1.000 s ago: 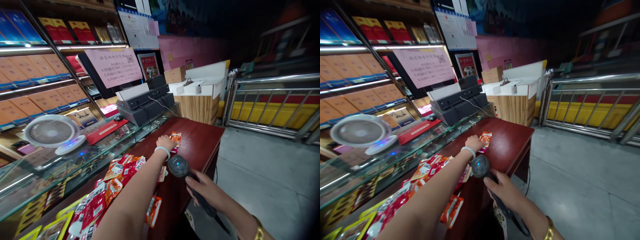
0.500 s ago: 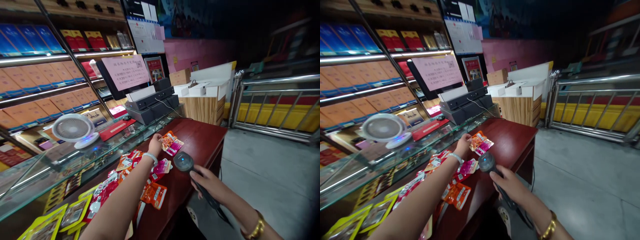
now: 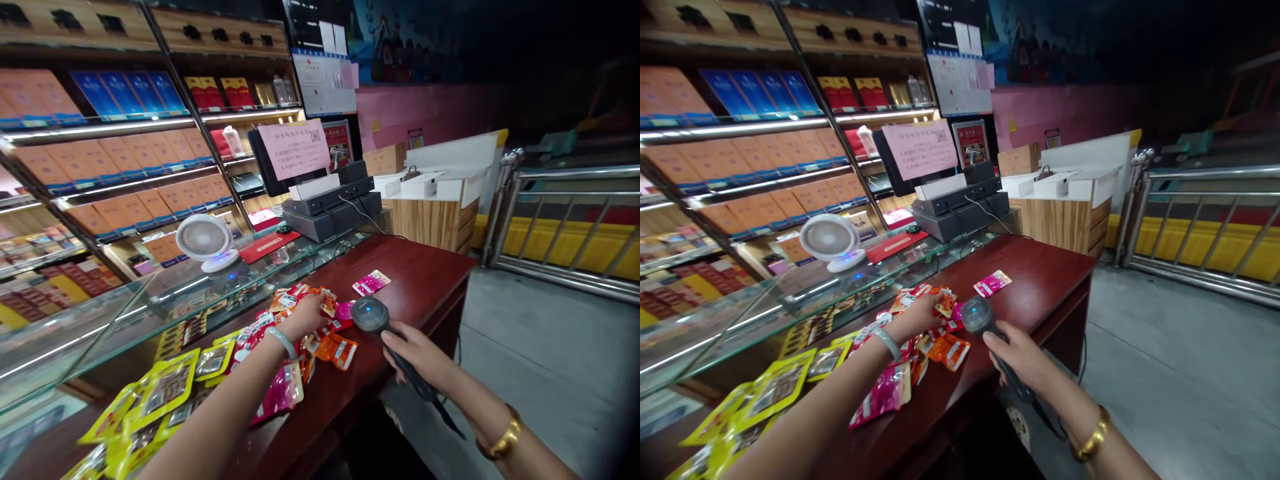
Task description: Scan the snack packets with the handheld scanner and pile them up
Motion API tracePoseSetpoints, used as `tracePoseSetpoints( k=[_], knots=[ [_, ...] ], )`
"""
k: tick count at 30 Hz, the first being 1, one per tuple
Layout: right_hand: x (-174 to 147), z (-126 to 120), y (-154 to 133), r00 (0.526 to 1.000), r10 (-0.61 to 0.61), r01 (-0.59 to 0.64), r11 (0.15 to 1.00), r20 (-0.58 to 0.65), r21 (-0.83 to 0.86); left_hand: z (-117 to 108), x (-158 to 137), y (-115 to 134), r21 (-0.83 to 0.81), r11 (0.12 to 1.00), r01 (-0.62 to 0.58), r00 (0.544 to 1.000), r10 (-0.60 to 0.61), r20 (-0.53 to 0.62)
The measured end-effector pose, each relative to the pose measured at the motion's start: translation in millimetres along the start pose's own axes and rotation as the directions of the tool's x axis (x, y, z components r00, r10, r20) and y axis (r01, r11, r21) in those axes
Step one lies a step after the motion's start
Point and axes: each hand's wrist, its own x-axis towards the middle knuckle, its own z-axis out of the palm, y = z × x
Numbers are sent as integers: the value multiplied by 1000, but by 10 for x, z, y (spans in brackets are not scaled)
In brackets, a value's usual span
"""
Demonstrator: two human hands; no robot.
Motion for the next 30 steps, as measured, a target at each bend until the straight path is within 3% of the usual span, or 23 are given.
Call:
tracePoseSetpoints(
  k=[4, 7, 10, 12, 14, 23, 30],
  knots=[
    [-63, 140, -14, 1000, 2, -2, 1000, 19, -1, -52, -87, -42, 30, 999, 9, 984, -4, -177],
    [-120, 203, -35, 1000, -5, 5, 1000, 20, 4, -76, -141, -94, -99, 993, 65, 959, -89, -269],
    [-167, 255, -77, 1000, -17, 17, 1000, 24, 21, -60, -277, -133, -430, 896, 109, 965, -199, -169],
    [-177, 296, -108, 999, -27, 26, 999, 27, 41, -26, -409, -141, -628, 773, 91, 980, -182, -82],
    [-166, 344, -132, 998, -39, 37, 998, 39, 55, 9, -544, -138, -721, 690, 60, 989, -140, -52],
    [24, 577, -161, 990, -75, 70, 996, 123, 49, 74, -805, -181, -709, 693, 135, 987, -153, 39],
    [50, 465, -118, 993, -67, 60, 996, 94, 73, 60, -823, -222, -839, 516, 172, 971, -232, 56]
  ],
)
